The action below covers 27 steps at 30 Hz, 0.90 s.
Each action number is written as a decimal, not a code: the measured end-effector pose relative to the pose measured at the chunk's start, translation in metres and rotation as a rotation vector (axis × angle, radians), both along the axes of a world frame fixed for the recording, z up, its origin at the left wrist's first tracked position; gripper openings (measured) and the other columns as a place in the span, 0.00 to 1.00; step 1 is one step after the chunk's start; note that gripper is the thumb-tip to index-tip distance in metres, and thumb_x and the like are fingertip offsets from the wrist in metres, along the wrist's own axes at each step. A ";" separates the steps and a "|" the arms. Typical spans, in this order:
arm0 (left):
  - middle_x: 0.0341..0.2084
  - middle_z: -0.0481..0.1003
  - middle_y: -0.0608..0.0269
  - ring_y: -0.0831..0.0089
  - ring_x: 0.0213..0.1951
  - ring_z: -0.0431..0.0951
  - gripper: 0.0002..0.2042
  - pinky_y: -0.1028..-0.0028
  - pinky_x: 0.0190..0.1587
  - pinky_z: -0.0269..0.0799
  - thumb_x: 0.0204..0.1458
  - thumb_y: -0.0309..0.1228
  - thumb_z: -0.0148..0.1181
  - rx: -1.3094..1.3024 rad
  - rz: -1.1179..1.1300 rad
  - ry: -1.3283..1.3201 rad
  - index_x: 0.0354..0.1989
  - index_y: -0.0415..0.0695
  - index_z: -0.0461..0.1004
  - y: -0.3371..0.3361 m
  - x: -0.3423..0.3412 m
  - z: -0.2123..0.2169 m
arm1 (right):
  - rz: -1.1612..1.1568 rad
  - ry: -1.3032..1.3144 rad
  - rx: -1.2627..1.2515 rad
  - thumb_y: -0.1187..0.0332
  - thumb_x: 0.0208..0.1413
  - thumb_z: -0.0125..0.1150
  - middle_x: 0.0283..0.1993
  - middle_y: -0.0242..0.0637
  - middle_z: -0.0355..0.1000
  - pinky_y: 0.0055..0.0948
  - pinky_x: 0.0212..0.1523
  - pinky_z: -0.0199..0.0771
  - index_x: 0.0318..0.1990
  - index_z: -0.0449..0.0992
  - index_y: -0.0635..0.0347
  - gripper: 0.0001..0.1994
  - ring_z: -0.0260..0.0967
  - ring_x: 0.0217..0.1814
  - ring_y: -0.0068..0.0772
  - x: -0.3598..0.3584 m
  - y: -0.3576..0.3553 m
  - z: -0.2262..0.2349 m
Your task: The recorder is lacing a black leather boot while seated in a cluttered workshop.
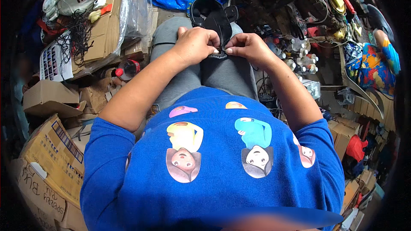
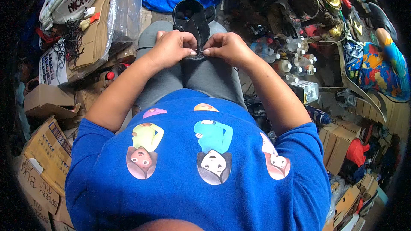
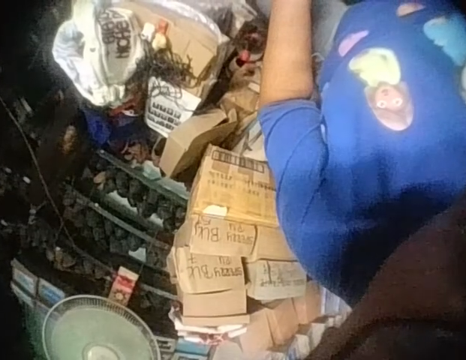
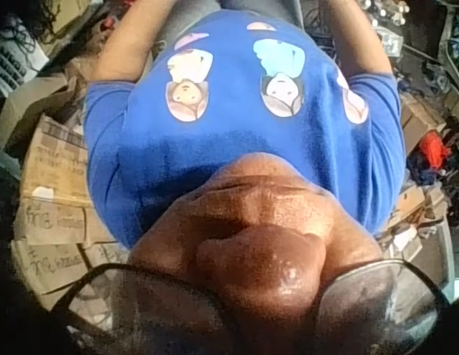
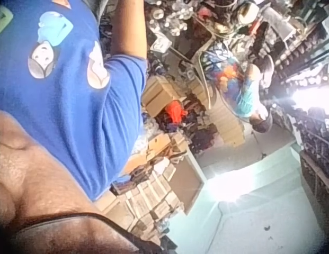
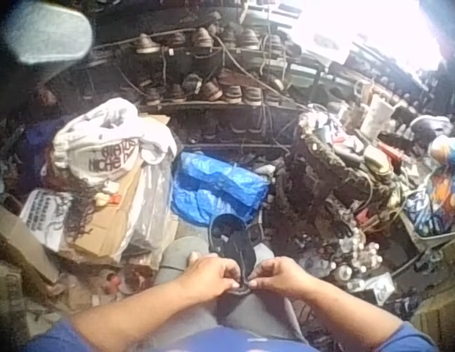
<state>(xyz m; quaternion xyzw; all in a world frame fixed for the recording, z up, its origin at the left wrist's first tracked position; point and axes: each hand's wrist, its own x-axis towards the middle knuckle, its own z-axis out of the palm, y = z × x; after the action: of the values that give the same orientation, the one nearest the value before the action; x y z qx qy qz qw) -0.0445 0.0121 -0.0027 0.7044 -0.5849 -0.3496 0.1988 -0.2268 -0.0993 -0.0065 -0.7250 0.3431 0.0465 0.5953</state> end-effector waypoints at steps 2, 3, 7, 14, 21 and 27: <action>0.24 0.77 0.68 0.68 0.36 0.73 0.06 0.63 0.44 0.54 0.42 0.34 0.64 -0.150 -0.151 -0.084 0.29 0.51 0.77 0.000 0.002 -0.003 | 0.025 0.022 -0.015 0.74 0.49 0.64 0.32 0.29 0.74 0.18 0.39 0.69 0.35 0.77 0.64 0.06 0.68 0.35 0.16 0.003 -0.002 0.000; 0.24 0.77 0.68 0.68 0.36 0.73 0.06 0.63 0.44 0.54 0.42 0.34 0.64 -0.154 -0.152 -0.083 0.29 0.51 0.77 -0.001 0.002 -0.001 | 0.050 0.044 -0.025 0.74 0.49 0.65 0.31 0.29 0.74 0.18 0.38 0.68 0.33 0.77 0.64 0.05 0.68 0.34 0.16 0.003 -0.003 0.000; 0.27 0.76 0.67 0.65 0.41 0.70 0.04 0.61 0.46 0.57 0.45 0.33 0.61 -0.194 -0.210 -0.241 0.28 0.50 0.77 0.005 0.011 0.013 | 0.027 -0.062 0.041 0.72 0.49 0.65 0.29 0.27 0.73 0.17 0.36 0.67 0.32 0.76 0.64 0.05 0.67 0.32 0.15 -0.011 -0.011 0.000; 0.28 0.75 0.58 0.59 0.39 0.73 0.05 0.60 0.44 0.65 0.49 0.33 0.57 -0.109 -0.197 -0.163 0.31 0.46 0.74 0.005 0.013 0.009 | -0.134 -0.196 0.095 0.68 0.48 0.68 0.30 0.24 0.71 0.18 0.35 0.67 0.36 0.75 0.63 0.11 0.65 0.31 0.15 -0.032 -0.007 -0.008; 0.29 0.75 0.52 0.52 0.38 0.74 0.06 0.59 0.40 0.68 0.48 0.29 0.57 -0.118 -0.259 -0.029 0.34 0.42 0.73 -0.005 0.008 0.003 | -0.161 -0.104 0.030 0.66 0.46 0.70 0.38 0.30 0.69 0.21 0.42 0.69 0.38 0.77 0.63 0.14 0.67 0.43 0.20 -0.053 0.007 0.013; 0.30 0.75 0.52 0.52 0.38 0.74 0.06 0.59 0.41 0.68 0.48 0.28 0.57 -0.163 -0.286 -0.041 0.34 0.42 0.73 -0.005 0.008 0.007 | -0.058 -0.040 -0.390 0.71 0.45 0.66 0.33 0.34 0.68 0.25 0.39 0.67 0.33 0.77 0.62 0.08 0.67 0.36 0.26 -0.061 0.017 0.023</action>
<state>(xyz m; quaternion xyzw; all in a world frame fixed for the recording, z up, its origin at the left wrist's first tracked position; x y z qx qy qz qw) -0.0363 0.0068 0.0040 0.6024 -0.7096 -0.3113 0.1918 -0.2875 -0.0824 0.0166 -0.8170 0.3545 -0.0527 0.4517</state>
